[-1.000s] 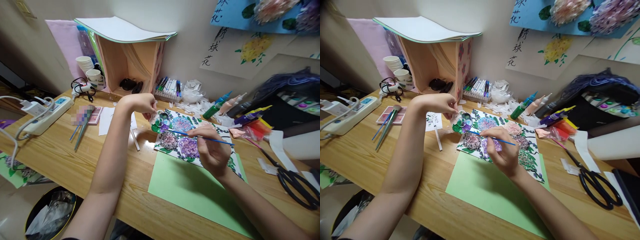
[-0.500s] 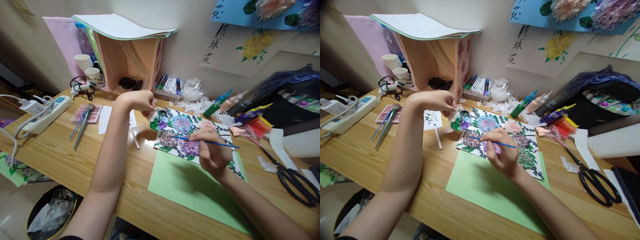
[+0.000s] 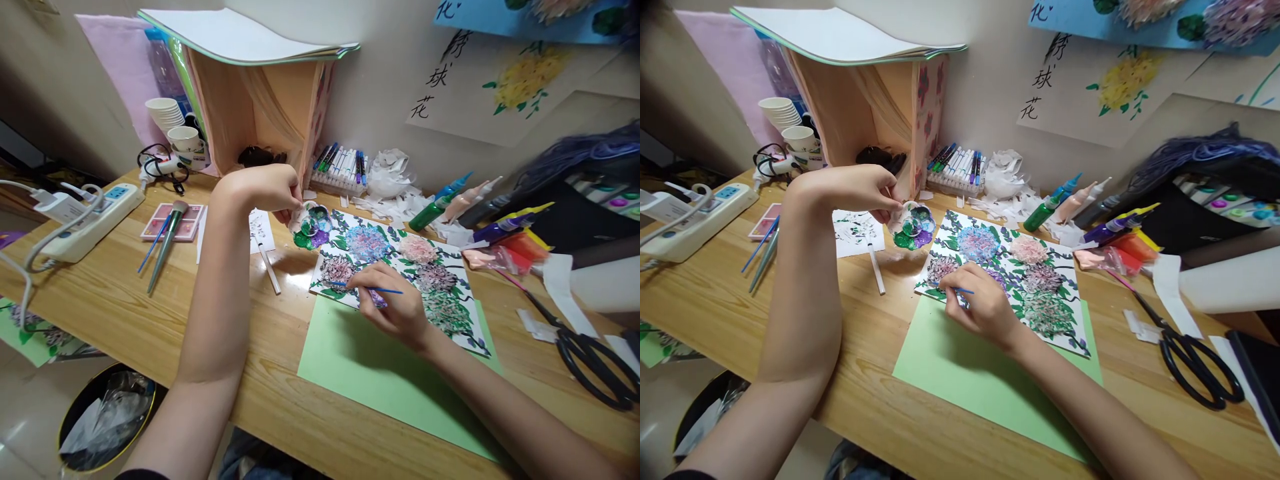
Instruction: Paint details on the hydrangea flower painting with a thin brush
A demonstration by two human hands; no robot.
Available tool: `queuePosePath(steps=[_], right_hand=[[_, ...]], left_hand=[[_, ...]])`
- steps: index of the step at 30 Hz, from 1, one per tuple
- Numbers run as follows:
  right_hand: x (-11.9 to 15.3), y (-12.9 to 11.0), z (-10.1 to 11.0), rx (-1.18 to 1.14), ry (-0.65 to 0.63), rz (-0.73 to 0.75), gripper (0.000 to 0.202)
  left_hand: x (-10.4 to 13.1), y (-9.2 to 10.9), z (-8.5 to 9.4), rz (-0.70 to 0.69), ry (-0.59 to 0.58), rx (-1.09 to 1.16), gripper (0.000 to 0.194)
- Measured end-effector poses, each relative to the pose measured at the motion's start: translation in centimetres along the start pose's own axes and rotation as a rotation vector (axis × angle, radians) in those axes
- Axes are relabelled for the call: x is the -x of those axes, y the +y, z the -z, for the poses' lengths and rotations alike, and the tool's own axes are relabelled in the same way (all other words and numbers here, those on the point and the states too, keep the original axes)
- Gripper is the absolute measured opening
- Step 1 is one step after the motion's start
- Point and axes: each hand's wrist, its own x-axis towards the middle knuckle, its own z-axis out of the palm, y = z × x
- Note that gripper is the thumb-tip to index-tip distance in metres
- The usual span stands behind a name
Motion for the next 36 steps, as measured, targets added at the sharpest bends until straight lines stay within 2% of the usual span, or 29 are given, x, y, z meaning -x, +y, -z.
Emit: queuePosePath(steps=[6, 17, 21, 26, 36], right_hand=[[0.11, 0.04, 0.16, 0.008, 0.017, -0.004, 0.021], [0.22, -0.18, 0.02, 0.038, 0.004, 0.032, 0.021], [0.27, -0.28, -0.19, 0.072, -0.013, 0.081, 0.022], [0.13, -0.43, -0.20, 0.073, 0.002, 0.070, 0.023], [0.25, -0.33, -0.24, 0.070, 0.005, 0.025, 0.020]], left_hand=[[0.00, -0.12, 0.04, -0.021, 0.025, -0.038, 0.015], [-0.12, -0.23, -0.18, -0.005, 0.071, 0.023, 0.011], [-0.24, -0.36, -0.25, 0.015, 0.086, 0.074, 0.008], [-0.35, -0.44, -0.35, 0.062, 0.127, 0.187, 0.008], [-0.47, -0.56, -0.37, 0.031, 0.082, 0.135, 0.008]])
